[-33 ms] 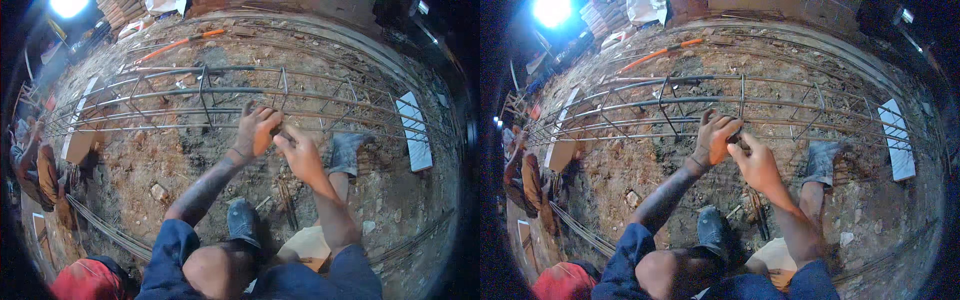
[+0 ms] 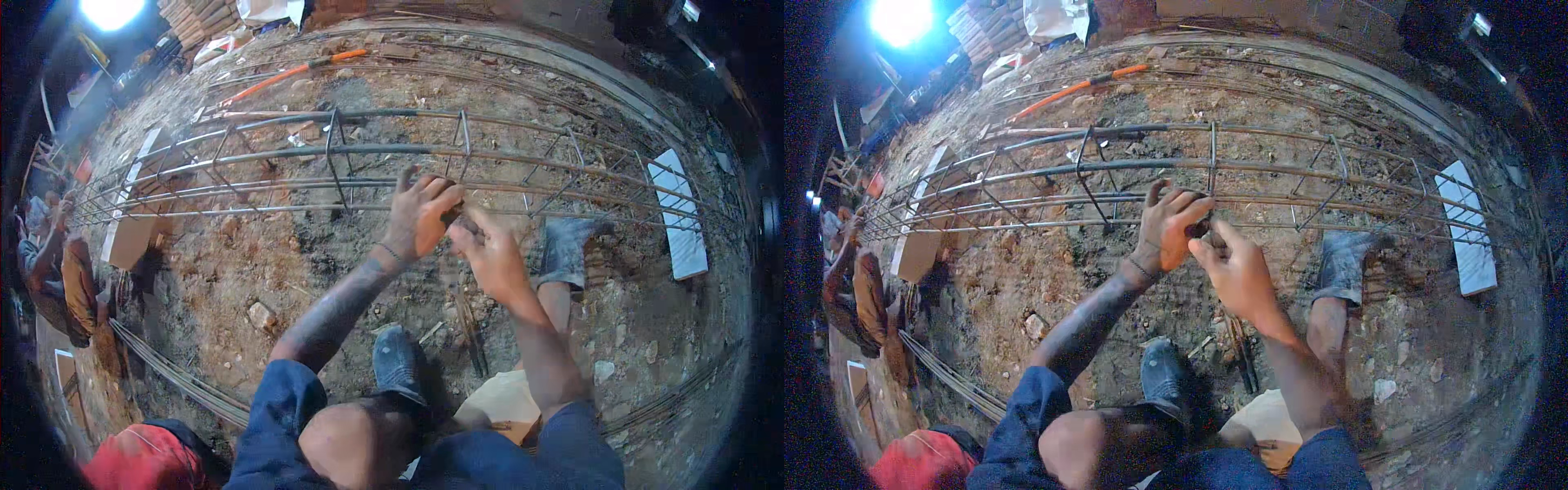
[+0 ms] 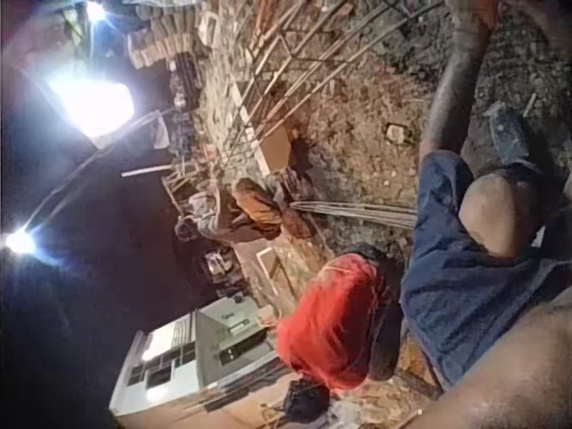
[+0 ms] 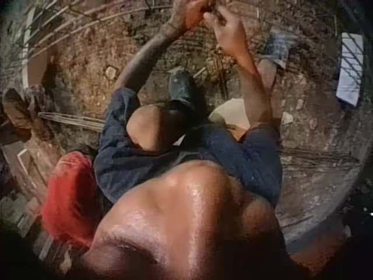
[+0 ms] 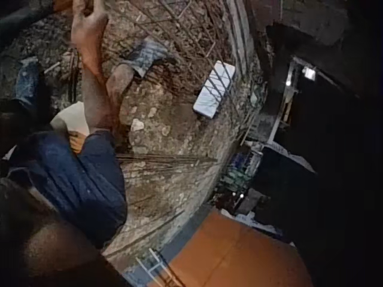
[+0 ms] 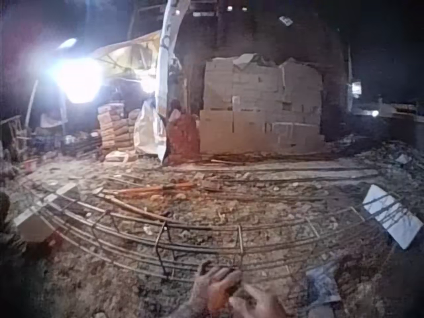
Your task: The person ties and secures a rebar frame with tie wire using pliers.
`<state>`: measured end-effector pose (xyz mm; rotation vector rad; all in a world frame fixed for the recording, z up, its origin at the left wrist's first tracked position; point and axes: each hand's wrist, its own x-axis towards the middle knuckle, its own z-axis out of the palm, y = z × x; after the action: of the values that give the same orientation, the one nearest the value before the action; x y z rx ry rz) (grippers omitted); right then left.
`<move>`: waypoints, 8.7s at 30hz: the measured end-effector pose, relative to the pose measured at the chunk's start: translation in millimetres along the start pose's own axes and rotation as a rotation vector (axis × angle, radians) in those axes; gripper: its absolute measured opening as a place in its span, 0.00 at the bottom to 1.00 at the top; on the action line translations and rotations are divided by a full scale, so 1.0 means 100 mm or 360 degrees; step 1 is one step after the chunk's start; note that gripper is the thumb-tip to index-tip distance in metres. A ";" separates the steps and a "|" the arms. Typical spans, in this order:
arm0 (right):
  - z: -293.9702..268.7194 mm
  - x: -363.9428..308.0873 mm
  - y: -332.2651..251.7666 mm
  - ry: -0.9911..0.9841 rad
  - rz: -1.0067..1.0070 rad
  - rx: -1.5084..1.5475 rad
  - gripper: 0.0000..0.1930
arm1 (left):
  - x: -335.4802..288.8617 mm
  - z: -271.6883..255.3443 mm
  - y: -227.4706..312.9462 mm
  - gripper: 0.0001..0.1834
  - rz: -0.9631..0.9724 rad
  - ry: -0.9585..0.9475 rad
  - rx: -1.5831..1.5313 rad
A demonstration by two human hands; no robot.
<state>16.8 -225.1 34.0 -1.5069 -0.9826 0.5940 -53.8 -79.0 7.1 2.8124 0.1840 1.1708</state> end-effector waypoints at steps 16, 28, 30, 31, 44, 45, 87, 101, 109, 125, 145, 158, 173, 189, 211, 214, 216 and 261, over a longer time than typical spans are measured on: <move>0.08 0.35 0.48 0.0411 0.0764 0.1117 0.17 | 0.09 0.12 -0.01 0.03 -0.0349 0.0239 -0.0509; 0.08 0.52 0.48 0.0267 0.0835 0.1512 0.09 | -0.03 0.20 -0.18 0.11 -0.0046 0.0261 -0.0475; 0.11 0.53 0.47 0.0267 0.0786 0.1461 0.09 | -0.04 0.19 -0.17 0.10 -0.0011 0.0308 -0.0426; 0.12 0.53 0.45 0.0328 0.0735 0.1346 0.09 | -0.05 0.19 -0.15 0.09 -0.0006 0.0337 -0.0379; -0.03 0.64 0.61 0.0299 0.0673 0.0957 0.08 | -0.26 -0.13 -0.12 0.14 -0.0223 0.0265 -0.0642; -0.03 0.63 0.62 0.0284 0.0676 0.0898 0.08 | -0.33 -0.10 0.03 0.11 -0.0871 0.0255 -0.1257; 0.26 -1.74 2.04 0.0475 0.1019 -0.0428 0.18 | -0.51 -0.13 0.09 0.17 -0.1665 -0.0299 -0.2158; 0.40 -1.30 1.67 0.0406 0.0796 -0.0691 0.12 | -0.54 -0.16 0.03 0.17 -0.1530 -0.0348 -0.2008; 0.09 -0.84 0.75 0.0062 0.0490 -0.0030 0.15 | -0.50 -0.10 -0.03 0.18 -0.1371 -0.0346 -0.1972; 0.21 -0.59 -0.16 0.0202 0.0721 -0.0417 0.13 | -0.61 -0.02 -0.08 0.16 -0.1239 -0.0258 -0.1964; 0.34 -0.59 0.12 0.0391 0.0660 -0.0899 0.10 | -0.54 -0.29 0.40 0.21 -0.1036 0.0200 -0.0925; 0.23 -0.73 0.14 0.0466 -0.0058 -0.0669 0.23 | 0.01 0.40 0.53 0.28 -0.1663 -0.0131 -0.1401; -0.68 -0.93 0.20 -0.0104 -0.0472 -0.2114 0.03 | 0.12 0.35 1.15 0.19 -0.1532 0.0066 -0.1775; -0.28 -0.77 -0.28 -0.0182 0.1140 0.0014 0.15 | 0.11 0.47 0.99 0.23 -0.2391 0.0102 -0.3232; -1.30 -0.35 0.38 -0.0155 0.0162 -0.1324 0.20 | 0.58 0.95 1.44 0.21 -0.2491 0.1158 -0.2549; -1.18 -0.40 0.33 -0.0206 0.0048 -0.1369 0.21 | 0.41 1.38 1.31 0.16 -0.2207 0.1540 -0.1692; -1.10 -0.54 0.33 -0.0076 0.0563 -0.1578 0.23 | 0.46 1.27 1.35 0.16 -0.2460 0.1390 -0.1840; 0.45 -1.14 0.22 0.0261 0.0309 -0.0726 0.16 | -0.21 0.10 0.73 0.18 -0.2123 -0.0672 -0.2282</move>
<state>-73.9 -295.7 -14.7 -2.0393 -0.8860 0.3863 -55.8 -154.2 -4.8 1.0781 0.6632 0.1162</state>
